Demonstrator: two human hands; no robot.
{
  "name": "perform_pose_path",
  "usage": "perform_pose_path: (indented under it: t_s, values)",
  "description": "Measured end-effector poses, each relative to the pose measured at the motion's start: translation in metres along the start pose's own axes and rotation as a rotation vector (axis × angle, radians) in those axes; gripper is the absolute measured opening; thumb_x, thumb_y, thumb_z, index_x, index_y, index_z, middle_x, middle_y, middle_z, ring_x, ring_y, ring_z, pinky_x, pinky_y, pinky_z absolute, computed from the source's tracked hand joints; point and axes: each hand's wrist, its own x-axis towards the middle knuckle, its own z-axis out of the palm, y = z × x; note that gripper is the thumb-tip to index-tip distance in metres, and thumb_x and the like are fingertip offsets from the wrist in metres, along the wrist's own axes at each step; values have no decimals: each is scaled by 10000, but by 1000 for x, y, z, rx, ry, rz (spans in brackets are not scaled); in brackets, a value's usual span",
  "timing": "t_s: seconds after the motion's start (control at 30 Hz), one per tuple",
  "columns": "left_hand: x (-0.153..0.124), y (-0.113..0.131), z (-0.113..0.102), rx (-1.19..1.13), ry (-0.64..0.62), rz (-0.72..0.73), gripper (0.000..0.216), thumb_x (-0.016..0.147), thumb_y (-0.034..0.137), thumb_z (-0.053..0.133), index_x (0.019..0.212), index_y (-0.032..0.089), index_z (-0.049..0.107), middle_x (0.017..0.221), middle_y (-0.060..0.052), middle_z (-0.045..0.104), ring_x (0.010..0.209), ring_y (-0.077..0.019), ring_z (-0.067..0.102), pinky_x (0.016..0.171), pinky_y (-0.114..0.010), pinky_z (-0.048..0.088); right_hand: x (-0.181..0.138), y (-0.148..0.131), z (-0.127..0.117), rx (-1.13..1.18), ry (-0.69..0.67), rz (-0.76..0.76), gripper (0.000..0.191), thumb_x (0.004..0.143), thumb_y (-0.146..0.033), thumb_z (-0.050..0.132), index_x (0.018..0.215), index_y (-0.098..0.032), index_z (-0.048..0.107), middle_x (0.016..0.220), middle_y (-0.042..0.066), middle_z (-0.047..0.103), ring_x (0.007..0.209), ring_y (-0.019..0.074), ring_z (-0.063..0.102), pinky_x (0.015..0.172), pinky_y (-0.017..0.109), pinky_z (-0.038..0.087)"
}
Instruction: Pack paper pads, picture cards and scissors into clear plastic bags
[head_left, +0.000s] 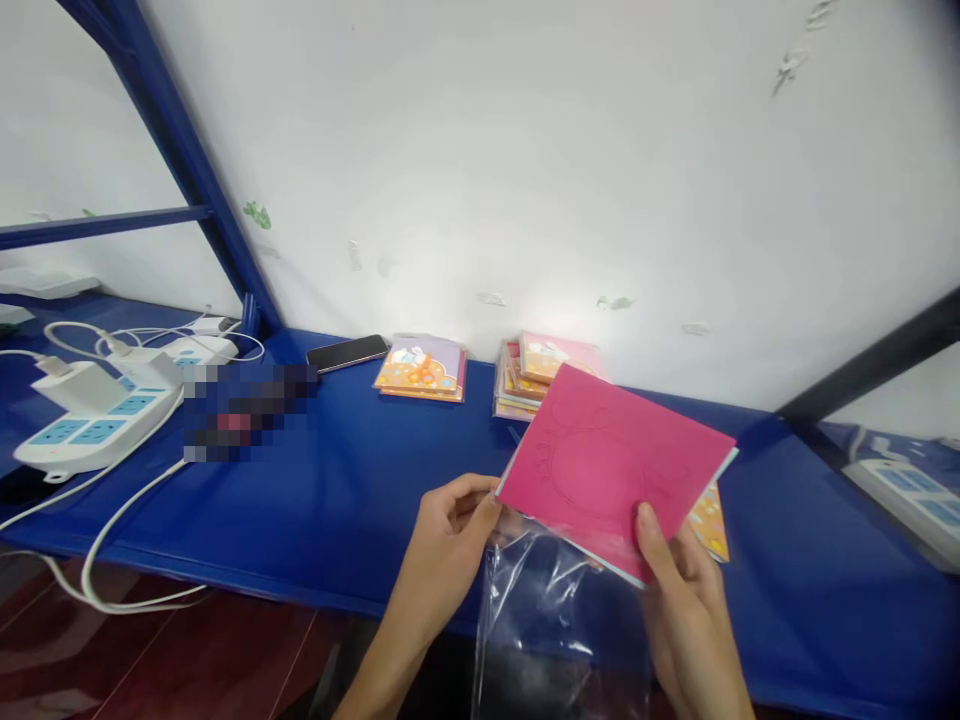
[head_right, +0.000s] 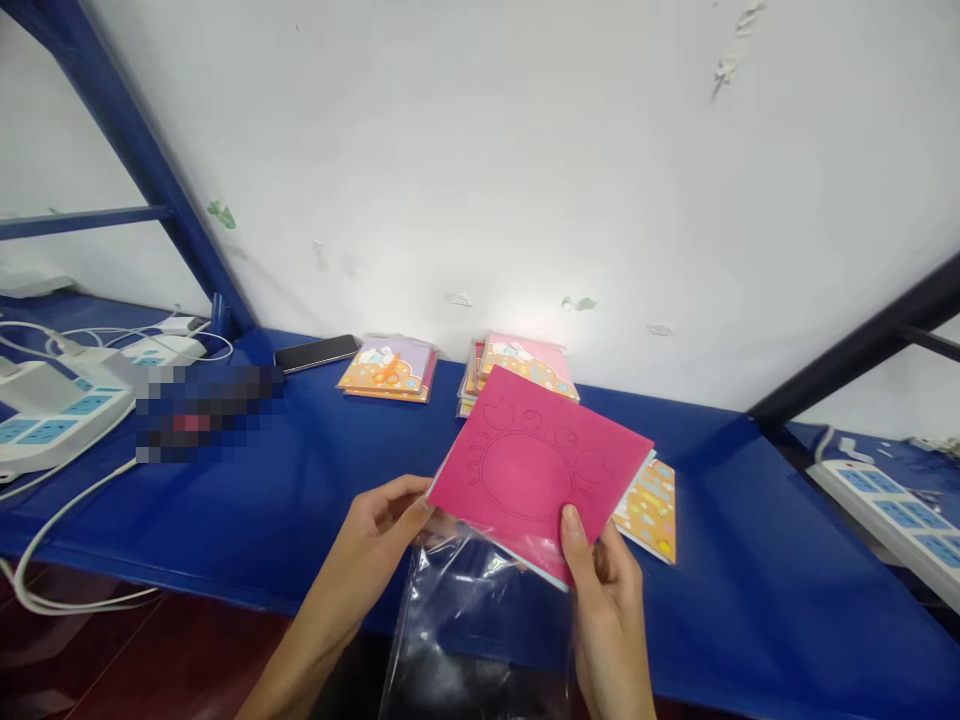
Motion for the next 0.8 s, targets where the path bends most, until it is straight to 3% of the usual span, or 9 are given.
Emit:
perform_pose_path:
  t_s: [0.13, 0.23, 0.5, 0.67, 0.8]
  values:
    - [2, 0, 4, 13, 49, -27, 274, 878, 411, 700, 916, 147, 765, 716, -27, 715, 635, -153, 649, 596, -243, 529, 1, 2, -14, -69, 7, -45, 425, 766, -472, 841, 1095, -220, 745, 952, 40, 783, 861, 234, 725, 704, 275, 588]
    - [2, 4, 7, 3, 63, -32, 237, 873, 385, 697, 870, 153, 745, 679, -1, 665, 600, -134, 618, 563, -224, 521, 0, 2, -17, -149, 5, -100, 419, 781, -488, 822, 1079, -203, 753, 784, 22, 745, 706, 201, 672, 605, 258, 549]
    - [7, 9, 12, -40, 63, -28, 244, 865, 343, 659, 699, 180, 584, 676, 40, 582, 497, -82, 513, 456, -191, 457, -16, -18, -2, -324, 71, -185, 456, 850, -543, 734, 1158, -208, 743, 1097, 63, 768, 934, 232, 676, 787, 281, 544]
    - [12, 6, 16, -9, 85, -42, 277, 866, 385, 646, 702, 195, 529, 591, 66, 540, 443, -81, 526, 420, -178, 403, -15, -14, -4, -389, 136, -251, 509, 825, -557, 743, 1180, -192, 747, 1052, 79, 788, 882, 248, 708, 732, 299, 568]
    - [12, 4, 19, 9, 102, -30, 319, 869, 399, 645, 686, 212, 462, 539, 87, 503, 414, -84, 542, 419, -175, 378, -16, -10, -2, -464, 212, -319, 444, 861, -558, 691, 1099, -190, 764, 969, 69, 786, 849, 242, 695, 673, 282, 546]
